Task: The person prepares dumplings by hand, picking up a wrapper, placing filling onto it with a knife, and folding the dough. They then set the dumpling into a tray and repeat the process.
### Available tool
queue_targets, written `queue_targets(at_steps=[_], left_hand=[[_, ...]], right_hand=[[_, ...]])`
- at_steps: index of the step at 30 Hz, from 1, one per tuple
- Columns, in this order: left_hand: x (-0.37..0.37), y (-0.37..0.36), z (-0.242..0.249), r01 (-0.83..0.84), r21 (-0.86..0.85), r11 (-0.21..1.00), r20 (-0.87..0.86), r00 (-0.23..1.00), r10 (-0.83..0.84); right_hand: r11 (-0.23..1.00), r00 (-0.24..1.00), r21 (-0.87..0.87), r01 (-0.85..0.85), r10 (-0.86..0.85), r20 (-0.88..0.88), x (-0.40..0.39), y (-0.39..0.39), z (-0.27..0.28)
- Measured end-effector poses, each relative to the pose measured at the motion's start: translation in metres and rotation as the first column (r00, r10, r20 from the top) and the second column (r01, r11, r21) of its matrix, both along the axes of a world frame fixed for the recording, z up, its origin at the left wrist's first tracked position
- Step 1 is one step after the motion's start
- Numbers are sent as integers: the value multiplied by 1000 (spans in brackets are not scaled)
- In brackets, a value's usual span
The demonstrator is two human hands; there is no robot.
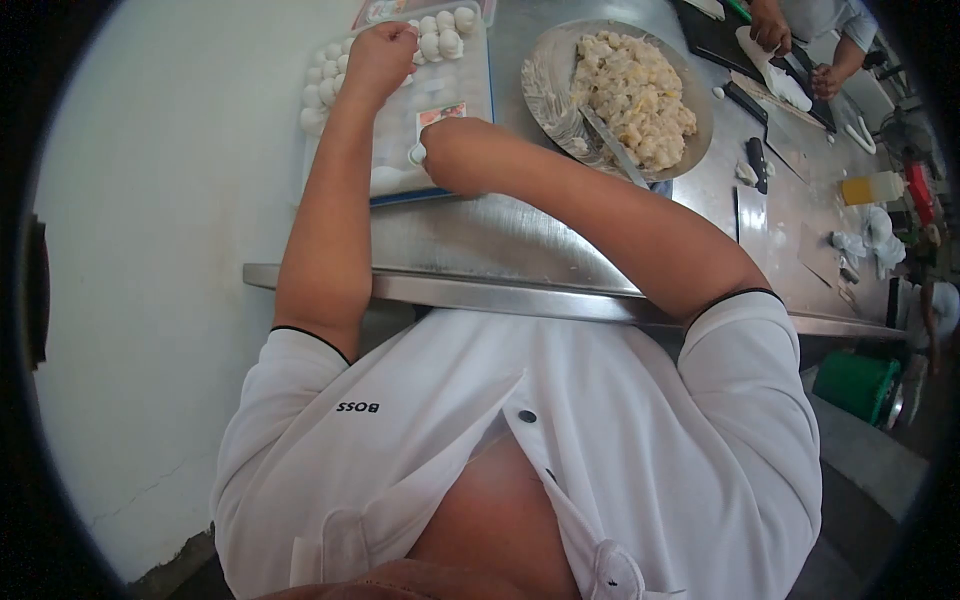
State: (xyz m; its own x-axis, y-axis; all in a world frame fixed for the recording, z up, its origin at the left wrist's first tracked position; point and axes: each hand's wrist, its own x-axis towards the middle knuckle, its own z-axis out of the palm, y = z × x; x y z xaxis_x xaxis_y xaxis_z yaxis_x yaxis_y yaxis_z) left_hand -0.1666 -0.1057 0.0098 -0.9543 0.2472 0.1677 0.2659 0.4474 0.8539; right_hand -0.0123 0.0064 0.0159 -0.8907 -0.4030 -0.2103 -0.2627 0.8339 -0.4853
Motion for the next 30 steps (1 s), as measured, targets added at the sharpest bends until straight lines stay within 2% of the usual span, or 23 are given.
queue_targets(at_steps=[1, 2, 3, 5, 6, 7, 8, 9, 11, 14, 15, 16, 18, 19, 21, 22, 24, 25, 26, 27, 28, 29, 30], left_hand=[[-3, 1, -3, 3, -2, 1000, -2, 1000, -3], [-5, 2, -7, -11, -65, 998, -93, 996, 5], [-5, 5, -6, -29, -126, 992, -182, 983, 6], [-2, 8, -6, 3, -106, 994, -177, 984, -22], [2, 9, -4, 32, -84, 996, -172, 984, -46], [12, 10, 4, 34, -84, 996, -171, 984, -48], [22, 11, 12, 94, -65, 993, -55, 994, -97], [29, 13, 19, 150, -39, 988, 62, 987, -147], [37, 18, 26, 202, -73, 977, 127, 973, -192], [47, 13, 25, 314, -151, 937, 265, 926, -268], [48, 13, 29, 387, -182, 904, 317, 894, -318], [49, 14, 32, 385, -184, 904, 314, 895, -317], [52, 15, 34, 482, -5, 876, 501, 760, -415], [57, 19, 34, 483, -7, 875, 501, 759, -415], [72, 33, 34, 545, 91, 834, 507, 695, -510], [83, 41, 35, 532, 76, 843, 445, 739, -506], [104, 53, 36, 488, 88, 868, 459, 754, -470], [112, 58, 37, 442, 102, 891, 476, 765, -434], [119, 62, 40, 460, 202, 865, 577, 657, -484], [126, 67, 39, 481, 201, 854, 576, 647, -500], [133, 72, 35, 428, 430, 795, 674, 433, -598], [139, 78, 30, 310, 621, 720, 701, 193, -687], [145, 82, 20, 220, 731, 646, 642, 101, -760]], right_hand=[[997, 997, -30, 73, -74, -27, 4, -2, -1], [988, 988, -60, 145, -148, -53, 10, -4, -2], [987, 987, -61, 149, -153, -54, 17, -5, 1], [974, 956, -127, 187, -210, -202, 30, -6, 9], [974, 956, -127, 190, -213, -201, 31, -5, 11], [955, 941, -212, 206, -253, -226, 34, -2, 12], [930, 923, -294, 218, -295, -246, 36, 1, 13], [930, 924, -293, 221, -296, -243, 39, 6, 14], [888, 922, -411, 205, -316, -224, 42, 17, 19], [855, 946, -466, 226, -306, -103, 38, 26, 24], [856, 948, -468, 220, -302, -105, 39, 31, 27], [839, 939, -484, 249, -331, -90, 40, 36, 30], [797, 909, -533, 284, -401, -114, 47, 53, 30], [795, 908, -535, 285, -403, -114, 51, 67, 29], [745, 847, -555, 369, -515, -129, 57, 96, 32], [744, 846, -557, 369, -517, -130, 63, 110, 34], [643, 745, -566, 515, -663, -75, 76, 133, 37], [636, 736, -569, 521, -673, -78, 80, 135, 38], [648, 693, -556, 520, -701, -168, 87, 137, 38], [657, 640, -541, 525, -724, -258, 94, 140, 36], [732, 636, -533, 424, -660, -400, 95, 138, 27], [784, 670, -482, 391, -602, -435, 107, 132, 23], [855, 704, -436, 280, -492, -513, 116, 123, 26]])
